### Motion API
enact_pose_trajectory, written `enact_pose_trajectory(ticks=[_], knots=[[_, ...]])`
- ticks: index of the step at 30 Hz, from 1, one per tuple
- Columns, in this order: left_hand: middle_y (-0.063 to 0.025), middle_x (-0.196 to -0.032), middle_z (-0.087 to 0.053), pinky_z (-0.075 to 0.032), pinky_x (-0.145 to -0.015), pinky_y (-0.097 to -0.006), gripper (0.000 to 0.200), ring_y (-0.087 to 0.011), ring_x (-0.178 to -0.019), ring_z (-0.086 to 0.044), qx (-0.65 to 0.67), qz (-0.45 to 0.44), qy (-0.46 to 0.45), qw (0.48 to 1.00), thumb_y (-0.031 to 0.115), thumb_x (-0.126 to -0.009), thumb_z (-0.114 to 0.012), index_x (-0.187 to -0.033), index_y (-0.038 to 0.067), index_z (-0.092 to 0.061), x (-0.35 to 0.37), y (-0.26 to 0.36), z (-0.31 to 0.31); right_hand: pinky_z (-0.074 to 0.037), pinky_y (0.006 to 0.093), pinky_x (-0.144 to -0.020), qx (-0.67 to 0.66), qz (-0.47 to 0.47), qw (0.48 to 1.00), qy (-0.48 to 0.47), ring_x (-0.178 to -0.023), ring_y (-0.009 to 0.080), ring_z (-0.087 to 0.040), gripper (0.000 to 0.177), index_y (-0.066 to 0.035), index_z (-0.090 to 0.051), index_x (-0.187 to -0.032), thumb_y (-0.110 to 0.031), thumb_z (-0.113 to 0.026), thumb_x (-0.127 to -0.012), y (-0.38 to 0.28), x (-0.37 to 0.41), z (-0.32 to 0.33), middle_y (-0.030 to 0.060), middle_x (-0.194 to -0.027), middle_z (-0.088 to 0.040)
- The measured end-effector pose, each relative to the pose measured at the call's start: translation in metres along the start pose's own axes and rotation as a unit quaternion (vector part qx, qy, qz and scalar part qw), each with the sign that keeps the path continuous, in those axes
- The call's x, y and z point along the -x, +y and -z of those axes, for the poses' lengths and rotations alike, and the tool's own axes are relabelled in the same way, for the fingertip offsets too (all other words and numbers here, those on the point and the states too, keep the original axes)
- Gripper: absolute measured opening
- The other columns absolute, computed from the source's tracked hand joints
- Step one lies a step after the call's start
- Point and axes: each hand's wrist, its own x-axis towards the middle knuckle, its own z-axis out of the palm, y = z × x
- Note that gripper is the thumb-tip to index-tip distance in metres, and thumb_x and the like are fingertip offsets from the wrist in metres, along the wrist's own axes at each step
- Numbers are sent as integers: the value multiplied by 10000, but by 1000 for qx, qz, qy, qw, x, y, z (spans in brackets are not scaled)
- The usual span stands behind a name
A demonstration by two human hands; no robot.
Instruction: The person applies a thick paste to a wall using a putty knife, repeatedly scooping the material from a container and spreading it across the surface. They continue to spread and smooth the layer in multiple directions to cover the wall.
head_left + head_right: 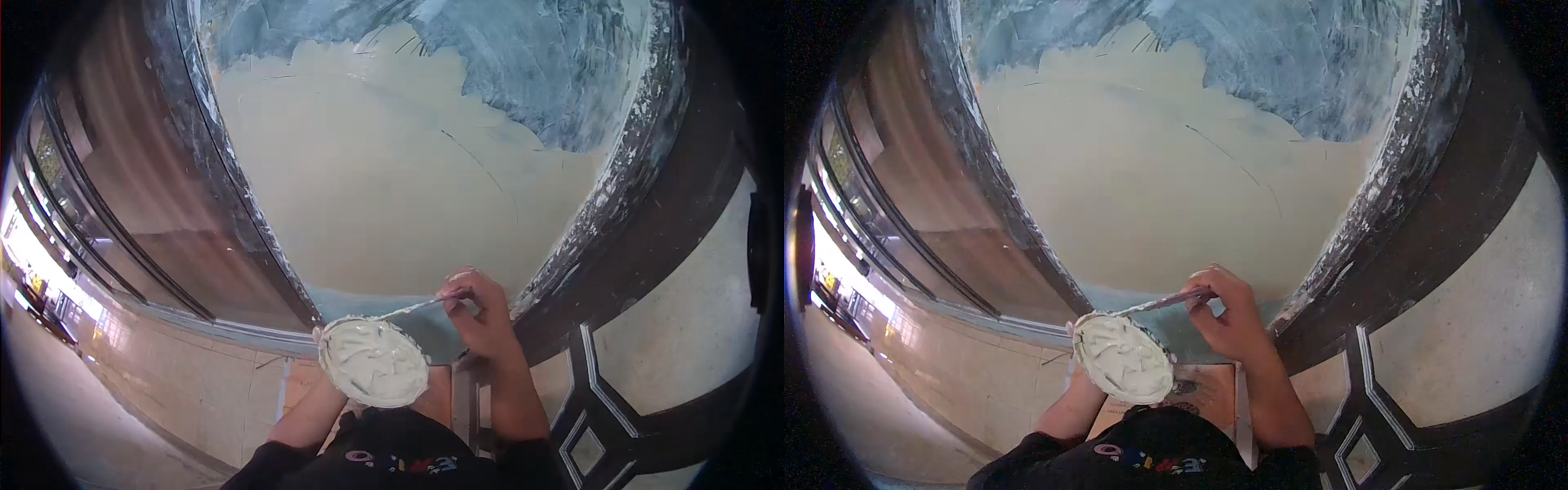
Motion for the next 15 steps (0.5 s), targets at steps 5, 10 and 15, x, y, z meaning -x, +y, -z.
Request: enact_pose_trajectory(ticks=[5,10,15], knots=[[-168,-1363,-471,-416,-996,-579,949,-364,-1203,-502,516,-78,7,853,783,-702,-505,-1366,109,-430,-20,20,2,-470,280,-666,29,79,994,65,-717,180,-578,199,-22,-580,-906,62,-591,-726,-4,3,8,85,-818,-588],[-200,-1456,-343,-349,-1064,-576,985,-424,-1311,-372,440,-178,54,879,786,-731,-393,-1425,87,-351,-29,55,-6,-499,330,-651,322,133,937,-38,-774,228,-587,254,-88,-640,-898,-72,-675,-647,-38,-3,18,66,-863,-593],[-176,-1449,-367,-327,-1087,-552,985,-384,-1310,-384,402,-218,9,889,768,-727,-489,-1420,82,-348,-35,68,-12,-508,368,-643,384,84,906,-156,-817,227,-590,253,-136,-663,-915,-139,-659,-662,-63,-2,1,28,-835,-572]])
